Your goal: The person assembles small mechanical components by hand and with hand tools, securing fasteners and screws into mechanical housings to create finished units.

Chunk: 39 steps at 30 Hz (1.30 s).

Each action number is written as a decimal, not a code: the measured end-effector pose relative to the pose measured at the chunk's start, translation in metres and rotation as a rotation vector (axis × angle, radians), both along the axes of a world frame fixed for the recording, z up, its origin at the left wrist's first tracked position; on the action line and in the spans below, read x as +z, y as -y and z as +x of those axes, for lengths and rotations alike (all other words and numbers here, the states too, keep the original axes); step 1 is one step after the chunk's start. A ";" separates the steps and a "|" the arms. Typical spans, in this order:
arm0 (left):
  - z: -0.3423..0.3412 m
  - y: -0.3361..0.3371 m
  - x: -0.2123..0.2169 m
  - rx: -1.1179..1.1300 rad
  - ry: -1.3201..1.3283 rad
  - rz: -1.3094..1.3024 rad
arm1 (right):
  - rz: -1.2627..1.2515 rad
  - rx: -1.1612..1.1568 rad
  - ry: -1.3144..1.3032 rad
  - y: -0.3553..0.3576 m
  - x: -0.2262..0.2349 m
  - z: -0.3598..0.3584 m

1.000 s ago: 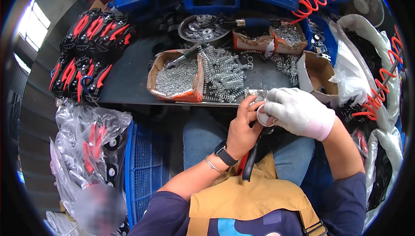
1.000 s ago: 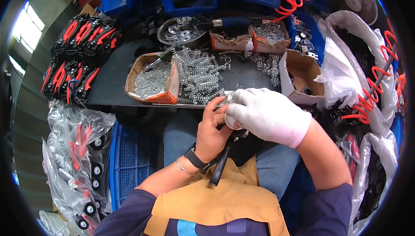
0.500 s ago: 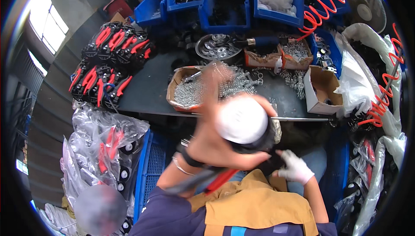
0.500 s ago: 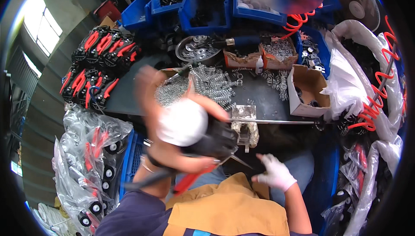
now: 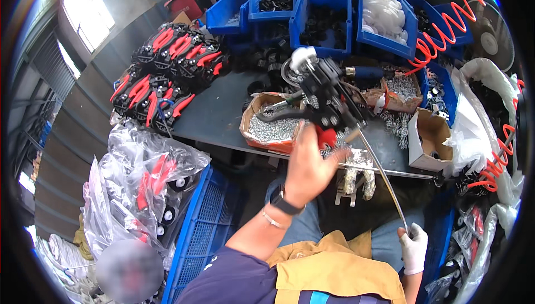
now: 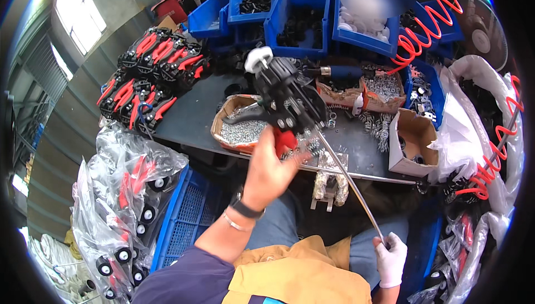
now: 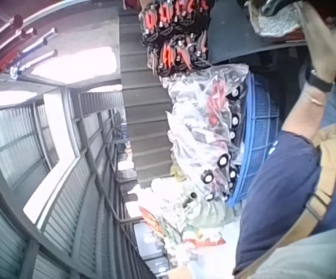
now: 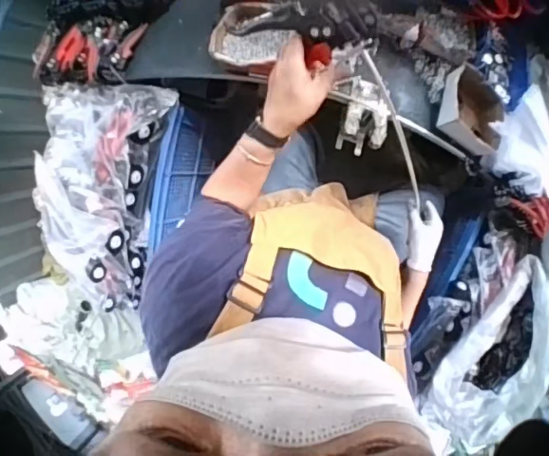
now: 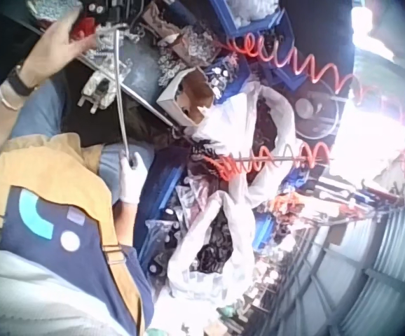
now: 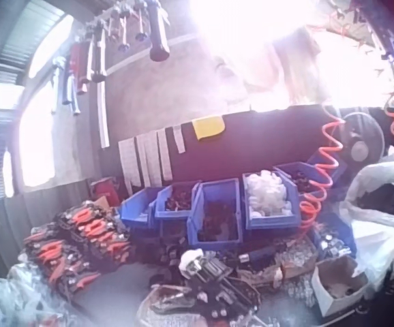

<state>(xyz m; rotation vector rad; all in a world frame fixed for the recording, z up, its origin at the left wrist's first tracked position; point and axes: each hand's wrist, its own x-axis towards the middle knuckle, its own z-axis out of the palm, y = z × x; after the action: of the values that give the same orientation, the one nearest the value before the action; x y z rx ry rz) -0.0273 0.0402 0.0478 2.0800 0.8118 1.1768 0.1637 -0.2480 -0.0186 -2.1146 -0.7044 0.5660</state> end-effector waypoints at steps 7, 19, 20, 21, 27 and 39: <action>0.029 0.017 -0.004 -0.013 -0.061 0.309 | 0.537 0.226 -0.766 -0.049 0.079 -0.023; 0.046 0.091 0.001 -0.355 0.237 -0.033 | 0.444 0.450 -0.295 -0.063 0.117 -0.005; 0.056 0.090 0.008 -0.385 0.243 -0.029 | 0.480 0.440 -0.252 -0.060 0.128 0.003; 0.063 0.085 0.016 -0.462 0.334 -0.287 | 0.568 0.440 -0.021 -0.054 0.134 0.014; 0.053 0.088 0.023 -0.522 0.213 -0.721 | 0.152 -0.630 1.045 0.025 0.170 0.270; 0.099 0.136 -0.010 -0.815 0.055 -0.910 | -0.541 -0.509 1.176 0.072 0.138 0.366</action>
<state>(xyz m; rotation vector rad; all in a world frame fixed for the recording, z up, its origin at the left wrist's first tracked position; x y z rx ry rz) 0.0718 -0.0961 0.0373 1.3467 0.2879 0.2974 0.5298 -0.3196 0.1193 -2.9216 -0.5739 -0.9647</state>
